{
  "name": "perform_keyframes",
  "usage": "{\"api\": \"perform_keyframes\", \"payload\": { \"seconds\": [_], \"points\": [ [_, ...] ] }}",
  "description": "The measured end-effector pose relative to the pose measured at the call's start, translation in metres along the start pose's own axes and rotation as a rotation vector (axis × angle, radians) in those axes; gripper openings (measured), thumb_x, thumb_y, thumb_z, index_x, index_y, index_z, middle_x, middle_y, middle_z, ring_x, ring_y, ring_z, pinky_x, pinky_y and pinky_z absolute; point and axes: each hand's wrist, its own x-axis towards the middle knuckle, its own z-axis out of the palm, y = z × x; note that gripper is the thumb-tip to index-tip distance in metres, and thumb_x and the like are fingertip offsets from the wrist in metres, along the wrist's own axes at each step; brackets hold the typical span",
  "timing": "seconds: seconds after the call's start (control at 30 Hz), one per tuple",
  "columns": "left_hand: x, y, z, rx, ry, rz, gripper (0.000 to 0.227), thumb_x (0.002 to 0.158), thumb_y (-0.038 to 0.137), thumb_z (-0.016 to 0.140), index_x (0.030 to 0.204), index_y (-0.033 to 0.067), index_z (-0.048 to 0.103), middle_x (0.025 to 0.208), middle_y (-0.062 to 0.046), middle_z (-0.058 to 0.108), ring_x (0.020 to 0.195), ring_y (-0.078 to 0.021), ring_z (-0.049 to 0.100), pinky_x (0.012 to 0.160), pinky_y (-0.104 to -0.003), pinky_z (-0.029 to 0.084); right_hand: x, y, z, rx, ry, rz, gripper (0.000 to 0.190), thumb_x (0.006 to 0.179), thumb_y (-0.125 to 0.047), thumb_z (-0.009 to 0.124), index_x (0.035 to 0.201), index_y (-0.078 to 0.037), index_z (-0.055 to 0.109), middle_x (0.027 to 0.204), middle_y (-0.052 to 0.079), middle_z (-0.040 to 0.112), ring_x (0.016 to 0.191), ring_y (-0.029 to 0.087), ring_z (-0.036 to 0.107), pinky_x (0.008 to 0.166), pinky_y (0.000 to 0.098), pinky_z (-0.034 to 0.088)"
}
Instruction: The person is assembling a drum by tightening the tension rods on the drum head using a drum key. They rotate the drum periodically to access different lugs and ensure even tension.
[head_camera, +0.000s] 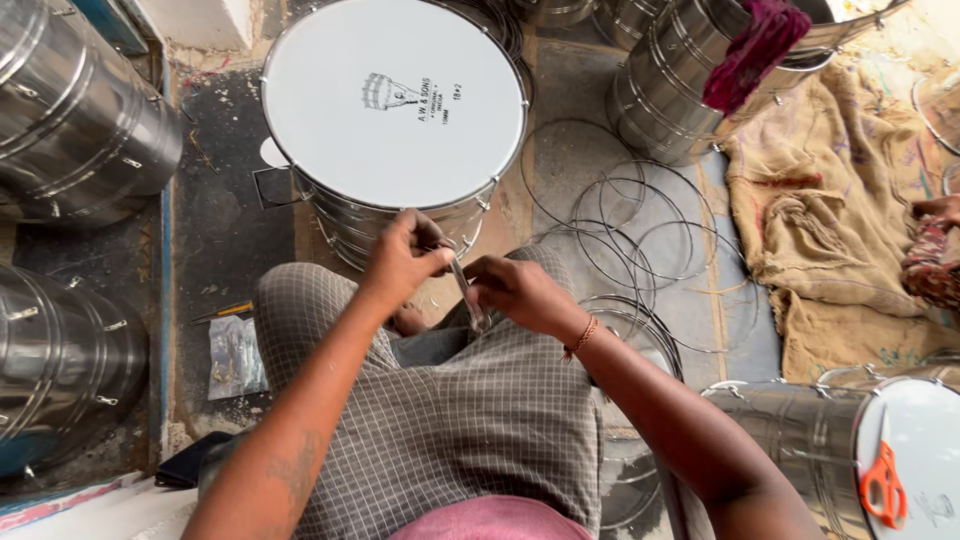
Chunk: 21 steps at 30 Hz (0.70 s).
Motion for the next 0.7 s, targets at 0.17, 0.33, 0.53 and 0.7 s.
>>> {"api": "perform_keyframes", "payload": {
  "seconds": [0.17,0.33,0.53,0.7],
  "points": [
    [0.009,0.017,0.004,-0.022,0.084,-0.153,0.022,0.09,0.013,0.074,0.102,0.0047,0.057,0.087,-0.006,0.073,0.073,-0.0143,0.073,0.064,-0.029,0.064,0.007,0.023,-0.006,0.484,-0.121,0.079,0.023,0.096,-0.017,0.07,0.111,0.0,0.066,0.094,0.006,0.07,0.081,0.013,0.065,0.072,0.0301,0.057],
    [0.053,0.01,-0.003,0.279,0.212,-0.05,0.018,0.095,0.02,0.074,0.096,0.0057,0.063,0.082,-0.006,0.072,0.074,-0.0148,0.07,0.065,-0.03,0.06,0.013,0.053,-0.046,0.649,-0.076,0.194,0.019,0.097,-0.018,0.064,0.106,-0.002,0.062,0.085,0.003,0.064,0.076,0.012,0.062,0.07,0.028,0.056],
    [0.122,-0.051,0.009,0.728,0.113,0.168,0.016,0.093,0.02,0.075,0.096,0.0085,0.064,0.088,-0.005,0.074,0.081,-0.0232,0.073,0.072,-0.04,0.059,0.057,0.142,-0.104,0.767,0.168,0.257,0.02,0.105,-0.019,0.059,0.113,-0.001,0.054,0.089,0.004,0.059,0.072,0.012,0.052,0.064,0.0297,0.049],
    [0.175,-0.103,0.032,0.925,-0.049,0.285,0.025,0.088,0.023,0.08,0.102,0.0071,0.065,0.101,-0.009,0.069,0.095,-0.0291,0.066,0.083,-0.045,0.052,0.102,0.227,-0.052,0.599,-0.1,0.484,0.017,0.098,-0.015,0.059,0.109,-0.004,0.053,0.096,0.009,0.074,0.075,0.012,0.063,0.067,0.0278,0.055]
  ]
}}
